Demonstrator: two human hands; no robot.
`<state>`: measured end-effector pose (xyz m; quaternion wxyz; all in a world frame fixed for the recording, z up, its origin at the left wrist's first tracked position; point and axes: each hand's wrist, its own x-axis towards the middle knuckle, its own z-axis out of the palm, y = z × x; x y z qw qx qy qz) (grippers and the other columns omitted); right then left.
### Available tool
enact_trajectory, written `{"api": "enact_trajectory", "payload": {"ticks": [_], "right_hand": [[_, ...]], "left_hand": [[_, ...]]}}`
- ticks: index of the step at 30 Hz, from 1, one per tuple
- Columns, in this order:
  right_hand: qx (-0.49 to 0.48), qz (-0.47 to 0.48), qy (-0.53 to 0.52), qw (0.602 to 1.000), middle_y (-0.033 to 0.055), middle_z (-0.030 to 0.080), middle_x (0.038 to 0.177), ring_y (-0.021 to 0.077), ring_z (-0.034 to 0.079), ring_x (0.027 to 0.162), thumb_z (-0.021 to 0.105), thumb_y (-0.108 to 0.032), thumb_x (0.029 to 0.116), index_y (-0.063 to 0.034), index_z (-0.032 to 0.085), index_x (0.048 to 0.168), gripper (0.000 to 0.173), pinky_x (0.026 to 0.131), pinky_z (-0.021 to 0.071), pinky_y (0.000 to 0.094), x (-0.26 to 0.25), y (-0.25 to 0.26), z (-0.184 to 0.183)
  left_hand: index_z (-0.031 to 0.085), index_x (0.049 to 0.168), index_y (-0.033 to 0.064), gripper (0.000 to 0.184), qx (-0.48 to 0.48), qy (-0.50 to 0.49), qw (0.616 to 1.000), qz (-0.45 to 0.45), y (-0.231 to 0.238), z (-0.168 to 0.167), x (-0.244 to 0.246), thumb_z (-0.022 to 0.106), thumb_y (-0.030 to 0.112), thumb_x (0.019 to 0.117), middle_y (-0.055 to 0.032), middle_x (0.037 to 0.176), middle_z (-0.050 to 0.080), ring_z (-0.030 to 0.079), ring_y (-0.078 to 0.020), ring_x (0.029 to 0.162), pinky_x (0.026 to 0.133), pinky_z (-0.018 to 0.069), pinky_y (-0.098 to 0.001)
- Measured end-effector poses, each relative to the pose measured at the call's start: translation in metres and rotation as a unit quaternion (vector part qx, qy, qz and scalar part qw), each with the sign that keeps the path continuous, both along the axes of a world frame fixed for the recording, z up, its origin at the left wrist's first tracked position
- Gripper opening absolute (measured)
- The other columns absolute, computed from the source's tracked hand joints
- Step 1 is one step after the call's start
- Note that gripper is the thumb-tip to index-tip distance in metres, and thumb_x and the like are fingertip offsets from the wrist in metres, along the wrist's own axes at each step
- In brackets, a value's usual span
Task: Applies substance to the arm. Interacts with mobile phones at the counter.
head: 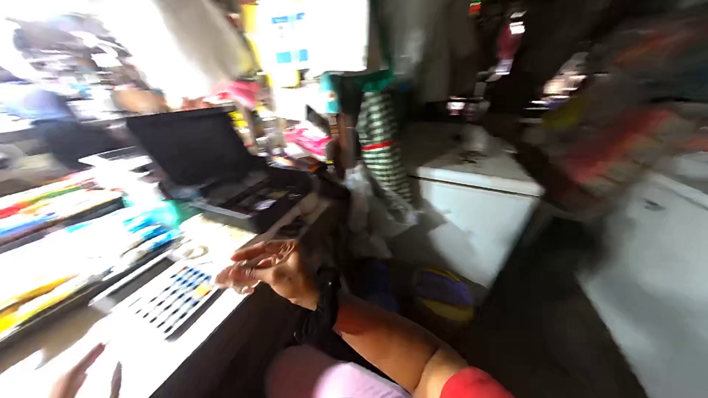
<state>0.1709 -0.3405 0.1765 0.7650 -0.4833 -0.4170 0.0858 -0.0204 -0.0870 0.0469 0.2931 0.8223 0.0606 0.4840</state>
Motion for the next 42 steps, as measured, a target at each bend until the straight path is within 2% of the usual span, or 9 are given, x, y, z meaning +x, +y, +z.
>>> {"api": "enact_trajectory", "payload": {"ticks": [4,9,15,20,23,25,29,36,42], "right_hand": [[-0.060,0.111,0.073,0.989,0.0115,0.076,0.098,0.0077,0.071,0.081,0.071,0.011,0.0859,0.0099,0.072,0.107,0.021,0.077,0.0601,0.0240,-0.055,0.105,-0.013],[-0.108,0.291,0.052,0.949,0.0105,0.075,0.102,0.0114,0.072,0.089,0.063,0.010,0.0920,0.0078,0.071,0.112,0.022,0.082,0.0616,0.0290,-0.117,0.163,-0.039],[-0.154,0.540,0.107,0.821,0.0085,0.076,0.103,0.0174,0.073,0.086,0.044,-0.009,0.1052,-0.0003,0.066,0.117,0.027,0.072,0.0616,0.0347,-0.127,0.238,-0.031],[-0.256,0.325,0.066,0.908,0.0103,0.073,0.090,0.0132,0.068,0.071,0.045,-0.020,0.1101,0.0046,0.064,0.121,0.033,0.065,0.0563,0.0286,-0.135,0.346,-0.073],[-0.341,0.185,-0.171,0.906,0.0204,0.073,0.114,0.0285,0.069,0.108,0.056,-0.020,0.1042,0.0029,0.070,0.121,0.032,0.101,0.0510,0.0470,-0.124,0.374,-0.106],[-0.361,0.160,-0.194,0.898,0.0210,0.072,0.114,0.0323,0.068,0.111,0.057,-0.023,0.1041,0.0004,0.072,0.118,0.031,0.103,0.0487,0.0514,-0.124,0.374,-0.107],[-0.328,0.177,-0.149,0.916,0.0197,0.073,0.103,0.0288,0.071,0.095,0.057,-0.021,0.1044,0.0019,0.071,0.115,0.029,0.092,0.0533,0.0479,-0.117,0.369,-0.109],[-0.317,0.152,-0.211,0.912,0.0202,0.073,0.115,0.0336,0.068,0.113,0.059,-0.022,0.1029,0.0004,0.073,0.116,0.029,0.102,0.0497,0.0525,-0.121,0.361,-0.110],[-0.298,0.222,-0.140,0.918,0.0167,0.074,0.103,0.0283,0.069,0.099,0.059,-0.020,0.1032,-0.0019,0.073,0.113,0.025,0.093,0.0505,0.0511,-0.116,0.361,-0.110]], "left_hand": [[0.046,0.142,-0.0117,0.078,-0.141,-0.054,0.988,0.038,-0.070,0.045,0.004,0.075,0.034,0.0865,-0.0267,0.144,0.052,0.059,-0.0183,0.127,0.096,0.0557,-0.0299],[0.073,0.101,-0.0053,0.034,-0.024,-0.118,0.958,0.259,-0.035,0.045,-0.037,0.078,0.022,0.0813,-0.0167,0.102,0.071,0.069,-0.0192,0.097,0.088,0.0567,-0.0326],[0.072,0.106,-0.0066,0.021,0.003,-0.150,0.947,0.285,-0.009,0.048,-0.094,0.064,0.007,0.0923,-0.0158,0.107,0.066,0.067,-0.0104,0.100,0.084,0.0584,-0.0226],[0.074,0.101,-0.0062,0.022,0.061,-0.090,0.922,0.372,-0.011,0.070,-0.087,0.060,0.002,0.0869,-0.0238,0.108,0.068,0.065,-0.0297,0.105,0.096,0.0521,-0.0379],[0.075,0.113,0.0001,0.028,0.105,-0.070,0.959,0.255,-0.038,0.062,-0.049,0.069,0.010,0.0869,-0.0157,0.103,0.072,0.070,-0.0215,0.098,0.091,0.0573,-0.0325],[0.072,0.109,0.0065,0.019,0.140,-0.066,0.981,0.121,-0.059,0.046,-0.030,0.063,0.019,0.0982,-0.0089,0.106,0.072,0.067,-0.0168,0.108,0.098,0.0532,-0.0290],[0.070,0.107,-0.0030,0.016,0.149,-0.027,0.988,-0.019,-0.091,0.018,-0.023,0.058,0.006,0.1015,-0.0200,0.115,0.072,0.065,-0.0277,0.122,0.109,0.0483,-0.0339],[0.067,0.121,0.0019,0.023,0.159,0.001,0.985,0.061,-0.126,-0.007,-0.043,0.053,0.008,0.1045,-0.0125,0.132,0.065,0.057,-0.0232,0.131,0.114,0.0441,-0.0336],[0.067,0.118,0.0070,0.020,0.160,0.068,0.965,0.198,-0.103,0.000,-0.080,0.055,0.013,0.1046,-0.0105,0.107,0.069,0.065,-0.0199,0.103,0.094,0.0529,-0.0298]]}}
